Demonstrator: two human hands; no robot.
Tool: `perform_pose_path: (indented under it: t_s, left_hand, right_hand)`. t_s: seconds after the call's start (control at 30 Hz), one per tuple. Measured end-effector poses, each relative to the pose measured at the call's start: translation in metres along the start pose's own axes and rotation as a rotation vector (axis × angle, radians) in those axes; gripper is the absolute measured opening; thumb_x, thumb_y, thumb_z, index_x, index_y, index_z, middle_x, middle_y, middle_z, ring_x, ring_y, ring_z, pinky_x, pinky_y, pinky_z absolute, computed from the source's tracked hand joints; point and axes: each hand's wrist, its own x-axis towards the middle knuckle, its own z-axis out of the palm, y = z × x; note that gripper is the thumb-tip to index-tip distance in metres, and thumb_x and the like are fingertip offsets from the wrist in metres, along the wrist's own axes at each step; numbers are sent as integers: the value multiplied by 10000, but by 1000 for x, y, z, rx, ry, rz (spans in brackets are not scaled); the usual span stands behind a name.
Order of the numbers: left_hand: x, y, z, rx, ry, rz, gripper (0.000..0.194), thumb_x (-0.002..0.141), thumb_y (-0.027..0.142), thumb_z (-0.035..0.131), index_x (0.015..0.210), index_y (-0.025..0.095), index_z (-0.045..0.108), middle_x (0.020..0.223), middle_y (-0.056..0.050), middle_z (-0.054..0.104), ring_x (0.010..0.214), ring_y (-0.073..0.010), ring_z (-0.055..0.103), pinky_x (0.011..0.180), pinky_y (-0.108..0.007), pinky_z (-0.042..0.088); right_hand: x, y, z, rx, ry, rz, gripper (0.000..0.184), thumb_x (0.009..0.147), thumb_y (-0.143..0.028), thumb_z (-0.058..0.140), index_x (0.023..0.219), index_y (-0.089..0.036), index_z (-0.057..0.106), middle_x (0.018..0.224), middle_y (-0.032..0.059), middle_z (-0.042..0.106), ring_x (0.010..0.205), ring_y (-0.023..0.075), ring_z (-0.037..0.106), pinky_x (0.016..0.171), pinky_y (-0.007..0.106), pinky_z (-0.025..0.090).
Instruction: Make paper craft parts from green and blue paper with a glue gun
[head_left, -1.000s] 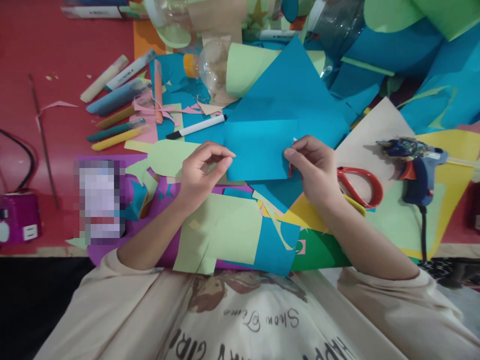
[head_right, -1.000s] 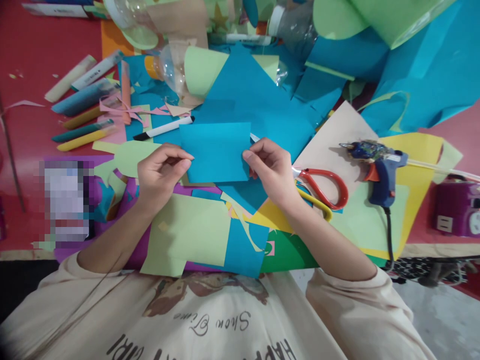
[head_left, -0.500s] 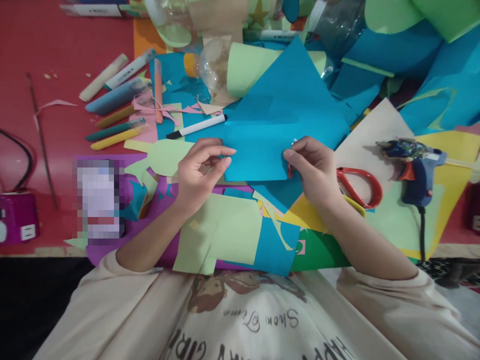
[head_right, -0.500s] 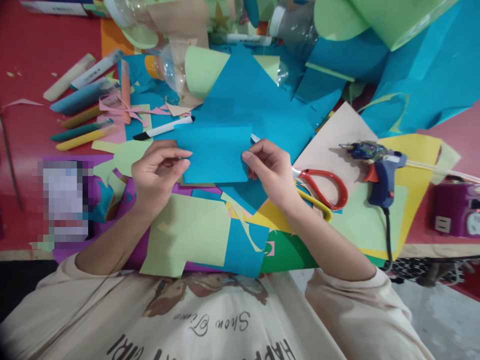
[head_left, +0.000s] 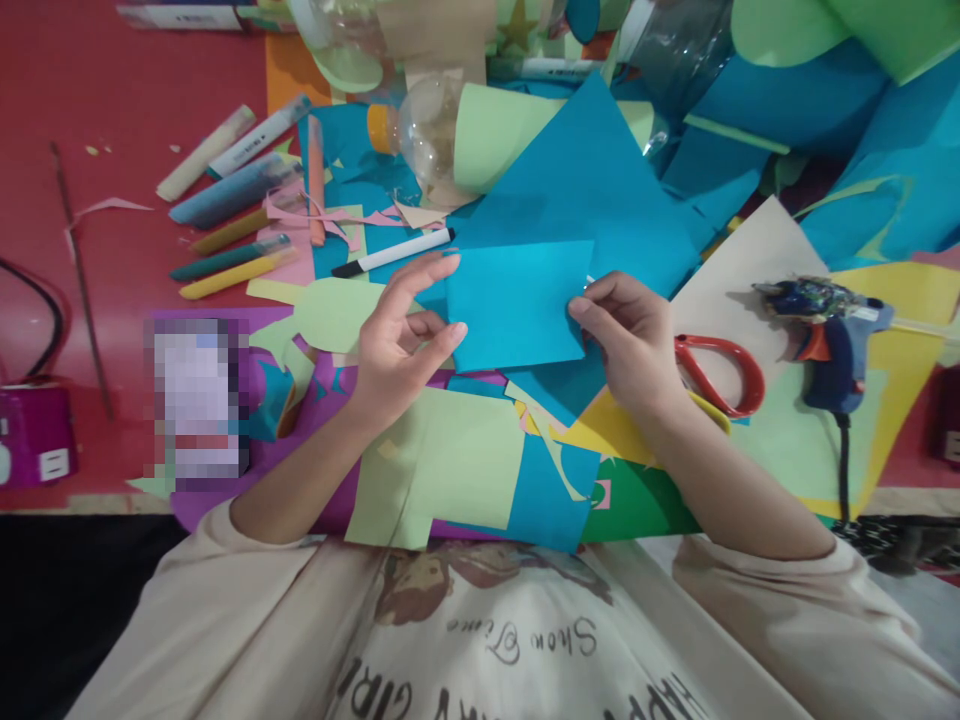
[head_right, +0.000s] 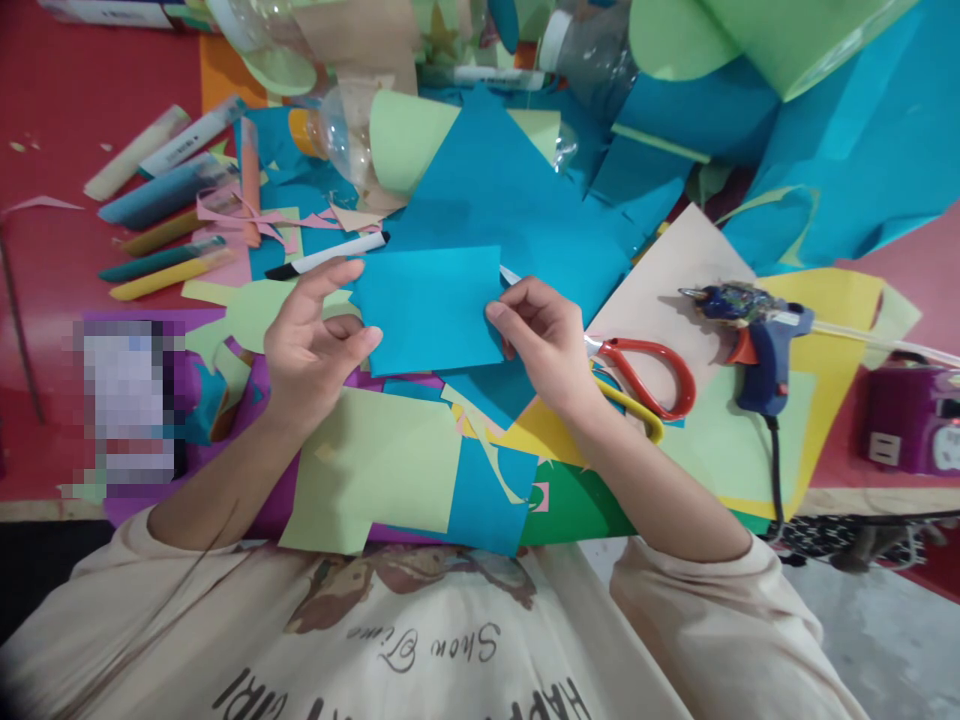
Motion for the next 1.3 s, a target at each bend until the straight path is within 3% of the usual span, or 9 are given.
perform_pose_path:
  t_s: [0.2,0.3,0.5,0.77,1.03,1.3]
  left_hand:
    - [4,5,4,-30,31,66,81,855,255,654,926,256,693,863,1,677,711,-79,630,587,-168,527]
    - [4,8,4,-11,39,63,70,846,195,650,858,233,708,799,5,675,769,-95,648,630,-178,540]
    - [3,12,3,40,74,-9,100,810,166,678,855,230,741,841,5,717,770,-108,665,636,-205,547]
    - [4,10,2,17,93,11,89,803,219,701,867,247,756,872,-14,691,786,-120,651,600,-209,535]
    - [2,0,-2,9,29,-45,305,805,403,701,1103,342,691,1198,-36,627,647,-71,602,557,-221,542]
    - [4,-2,-4,13,-25,-56,382,813,429,685,1188,371,641,1323,-45,573,678,-83,624,508,-208,536]
  right_hand:
    - [1,3,-1,29,39,7,298,752,-429,737,654,-203,567,488,-59,477,425,77,435,369,204,349]
    - [0,4,0,28,51,-9,299,755,-429,735,662,-201,565,493,-59,472,429,75,439,369,201,348]
    - [0,2,0,23,53,3,310,743,-446,740,659,-197,576,492,-58,496,429,71,444,377,196,366]
    - [0,0,1,11,45,32,319,726,-475,743,654,-209,584,489,-51,510,431,85,452,384,218,369]
    - [-1,1,1,-5,33,21,322,746,-489,720,671,-208,582,506,-49,493,439,83,437,387,223,346]
    - [0,0,1,-10,44,15,289,746,-440,735,663,-210,580,506,-54,472,450,81,417,399,225,327]
